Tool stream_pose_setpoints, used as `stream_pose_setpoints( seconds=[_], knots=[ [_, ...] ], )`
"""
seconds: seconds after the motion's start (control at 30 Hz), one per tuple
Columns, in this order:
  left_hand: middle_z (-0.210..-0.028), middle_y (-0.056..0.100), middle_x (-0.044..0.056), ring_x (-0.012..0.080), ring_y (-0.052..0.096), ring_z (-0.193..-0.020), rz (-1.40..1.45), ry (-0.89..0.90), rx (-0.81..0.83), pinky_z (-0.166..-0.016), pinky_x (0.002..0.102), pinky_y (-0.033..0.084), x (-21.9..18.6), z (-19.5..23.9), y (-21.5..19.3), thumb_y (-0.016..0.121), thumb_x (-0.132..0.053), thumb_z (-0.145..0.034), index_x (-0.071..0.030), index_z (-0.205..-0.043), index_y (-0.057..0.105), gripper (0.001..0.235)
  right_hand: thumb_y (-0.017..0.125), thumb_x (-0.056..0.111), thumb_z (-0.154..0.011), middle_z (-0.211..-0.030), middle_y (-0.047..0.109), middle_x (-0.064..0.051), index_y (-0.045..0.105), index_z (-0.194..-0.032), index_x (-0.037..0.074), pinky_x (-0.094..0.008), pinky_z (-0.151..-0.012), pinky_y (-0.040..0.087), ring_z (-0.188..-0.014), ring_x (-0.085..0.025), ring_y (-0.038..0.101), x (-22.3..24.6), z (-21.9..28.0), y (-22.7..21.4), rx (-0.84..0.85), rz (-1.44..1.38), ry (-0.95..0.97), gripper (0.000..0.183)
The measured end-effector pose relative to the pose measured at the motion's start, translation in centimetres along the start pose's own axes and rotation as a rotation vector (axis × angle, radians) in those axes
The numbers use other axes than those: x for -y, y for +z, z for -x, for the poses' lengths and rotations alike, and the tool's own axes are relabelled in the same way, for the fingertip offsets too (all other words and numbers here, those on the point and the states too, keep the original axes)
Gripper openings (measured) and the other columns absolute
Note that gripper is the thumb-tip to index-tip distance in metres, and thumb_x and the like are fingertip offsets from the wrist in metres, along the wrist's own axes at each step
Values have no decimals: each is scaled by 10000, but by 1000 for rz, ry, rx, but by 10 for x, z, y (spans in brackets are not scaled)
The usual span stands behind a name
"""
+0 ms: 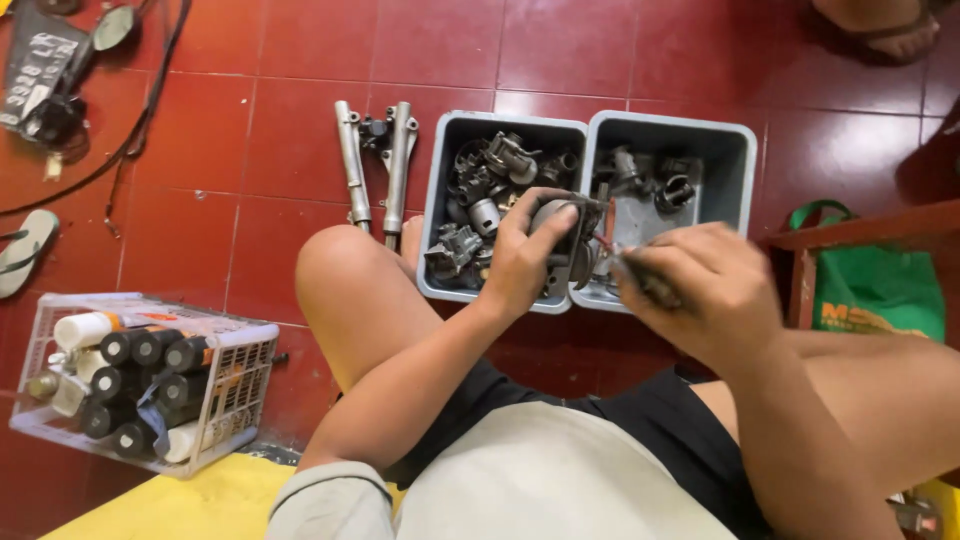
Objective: Cleaning various motorcycle engine components like carburetors using a brush and solvent.
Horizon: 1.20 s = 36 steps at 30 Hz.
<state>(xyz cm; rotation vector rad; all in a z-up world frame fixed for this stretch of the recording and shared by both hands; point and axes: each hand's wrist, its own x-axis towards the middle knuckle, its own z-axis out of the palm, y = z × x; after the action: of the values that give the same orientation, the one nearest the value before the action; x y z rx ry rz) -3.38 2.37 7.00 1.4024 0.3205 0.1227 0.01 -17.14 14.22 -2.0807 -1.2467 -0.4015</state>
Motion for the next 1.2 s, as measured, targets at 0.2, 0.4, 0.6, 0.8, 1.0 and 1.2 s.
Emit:
stream_pose_setpoints(
  seconds=[0.2,0.4,0.6,0.8,1.0,1.2],
  knots=[
    [-959,678,161,239,648,-926,-94,13,94,-831,452,574,33,3,5,753,-344,-864,-107,-1211,700,424,781,42,-898,-1079,579,-187,667,-1206,-37,-503,-828,601,-986,-404,674,-19,23,18,-152,-337,304,338],
    [-1016,692,148,193,638,-996,-115,43,117,-874,421,563,35,5,5,750,-342,-871,-129,-1229,687,422,575,108,-987,-1233,644,-313,643,-1297,-54,-593,-881,550,-1164,-519,647,-26,23,12,66,-561,438,356],
    [-1008,727,148,244,709,-1001,-209,-4,194,-894,425,578,15,7,-1,895,-325,-678,-164,-1247,672,632,524,110,-976,-1494,509,-307,585,-1410,-15,-584,-935,534,-1288,-465,577,-15,20,13,52,-702,405,456],
    [-1022,737,134,245,719,-1026,-197,-51,217,-889,425,590,21,10,6,899,-307,-663,-175,-1230,671,625,490,-26,-920,-1221,682,-198,650,-1332,2,-494,-843,600,-1136,-290,677,-17,19,19,25,-791,614,443],
    [-1035,727,141,240,702,-1040,-180,-95,245,-920,424,578,12,11,5,899,-292,-685,-171,-1236,668,609,497,8,-893,-1109,727,-152,713,-1217,41,-495,-850,605,-1145,-300,704,-18,12,13,64,-763,664,390],
    [-1078,724,115,231,708,-1066,-175,-109,258,-939,427,576,21,6,2,902,-334,-693,-207,-1266,654,637,541,93,-932,-1097,719,-200,707,-1240,26,-576,-925,556,-1124,-333,690,-24,9,17,39,-747,566,356]
  ],
)
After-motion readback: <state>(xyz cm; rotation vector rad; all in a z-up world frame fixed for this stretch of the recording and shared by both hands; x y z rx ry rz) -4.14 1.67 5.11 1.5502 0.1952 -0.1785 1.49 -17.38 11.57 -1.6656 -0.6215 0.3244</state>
